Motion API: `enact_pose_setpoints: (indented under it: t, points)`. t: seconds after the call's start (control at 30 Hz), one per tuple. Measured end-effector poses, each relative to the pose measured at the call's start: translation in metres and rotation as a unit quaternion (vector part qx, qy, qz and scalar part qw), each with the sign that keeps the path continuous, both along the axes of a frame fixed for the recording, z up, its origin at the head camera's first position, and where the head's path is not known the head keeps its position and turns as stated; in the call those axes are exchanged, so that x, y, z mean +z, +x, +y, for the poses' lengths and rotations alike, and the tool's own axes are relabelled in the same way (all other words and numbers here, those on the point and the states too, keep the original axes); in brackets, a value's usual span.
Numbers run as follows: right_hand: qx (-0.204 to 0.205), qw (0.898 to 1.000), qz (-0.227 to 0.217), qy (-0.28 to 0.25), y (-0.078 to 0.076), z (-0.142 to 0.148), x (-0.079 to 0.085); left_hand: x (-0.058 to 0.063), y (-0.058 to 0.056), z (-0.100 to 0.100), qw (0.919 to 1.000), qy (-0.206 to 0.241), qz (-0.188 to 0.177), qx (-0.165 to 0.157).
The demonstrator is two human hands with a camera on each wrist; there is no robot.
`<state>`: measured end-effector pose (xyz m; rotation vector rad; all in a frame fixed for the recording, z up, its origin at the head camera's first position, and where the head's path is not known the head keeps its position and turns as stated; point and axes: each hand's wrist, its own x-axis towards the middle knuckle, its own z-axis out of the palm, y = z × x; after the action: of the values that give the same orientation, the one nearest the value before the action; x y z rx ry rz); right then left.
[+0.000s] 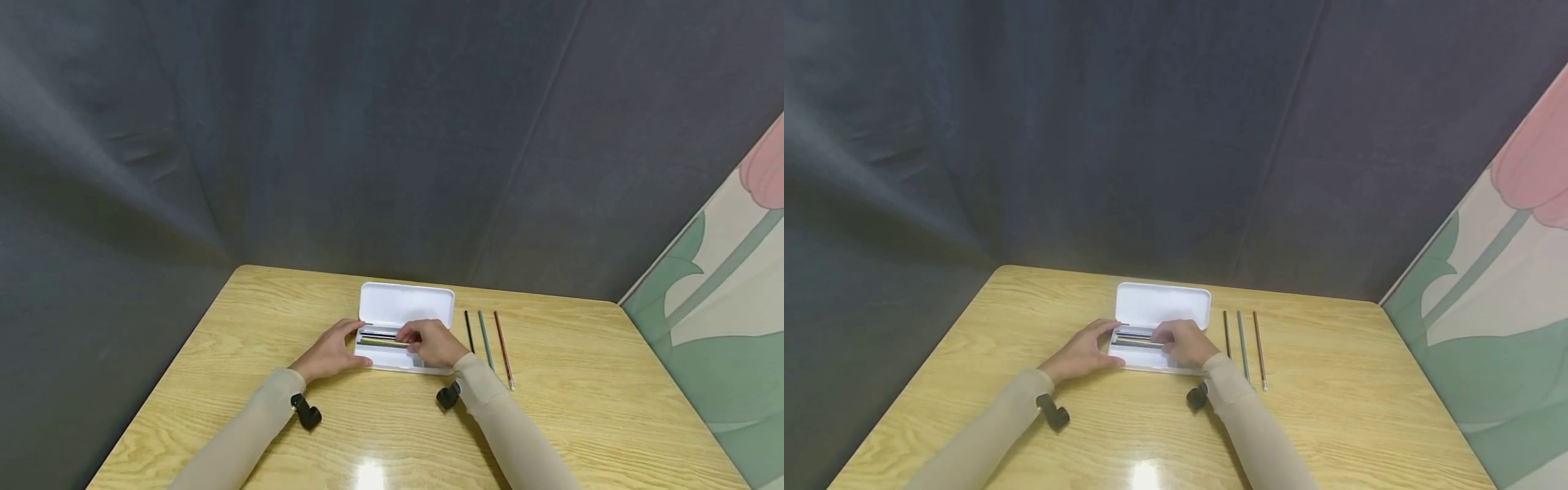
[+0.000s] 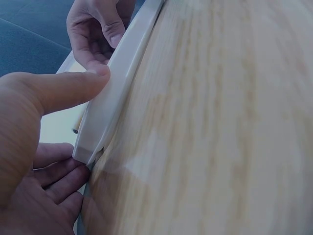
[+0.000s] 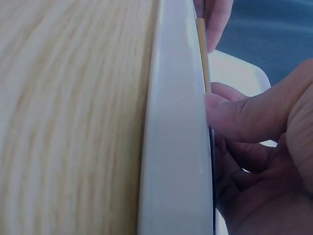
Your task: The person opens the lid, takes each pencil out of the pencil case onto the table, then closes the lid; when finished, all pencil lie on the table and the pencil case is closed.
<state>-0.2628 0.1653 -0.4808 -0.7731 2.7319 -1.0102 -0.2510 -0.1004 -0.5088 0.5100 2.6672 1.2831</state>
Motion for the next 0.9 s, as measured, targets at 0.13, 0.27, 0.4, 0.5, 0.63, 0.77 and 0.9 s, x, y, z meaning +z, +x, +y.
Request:
enact_pose_setpoints:
  t: [0.13, 0.27, 0.4, 0.5, 0.63, 0.77, 0.9]
  points:
    - [-0.003, 1.0, -0.004, 0.001, -0.001, -0.001, 0.0, 0.0, 0.0, 0.0, 1.0, 0.0, 0.0, 0.001]
    - [-0.007, 1.0, 0.002, -0.004, 0.0, -0.001, -0.001, 0.0, 0.0, 0.0, 1.0, 0.002, 0.001, 0.002]
    - [-0.024, 1.0, 0.001, -0.02, 0.001, 0.0, -0.001, 0.0, 0.0, 0.0, 1.0, 0.004, -0.001, -0.001]
    - [-0.045, 0.998, -0.004, -0.044, 0.001, 0.0, 0.0, -0.001, 0.001, 0.0, 1.0, 0.005, -0.005, 0.0]
    - [-0.074, 0.994, -0.012, -0.086, 0.001, -0.001, 0.003, -0.001, 0.0, 0.0, 1.0, 0.008, -0.005, 0.001]
    - [-0.095, 0.987, -0.02, -0.127, 0.001, 0.001, 0.005, -0.001, 0.0, 0.0, 0.9999, 0.01, -0.002, -0.003]
    - [-0.123, 0.977, -0.039, -0.17, 0.001, 0.005, 0.008, -0.001, -0.001, -0.001, 1.0, 0.007, -0.001, -0.006]
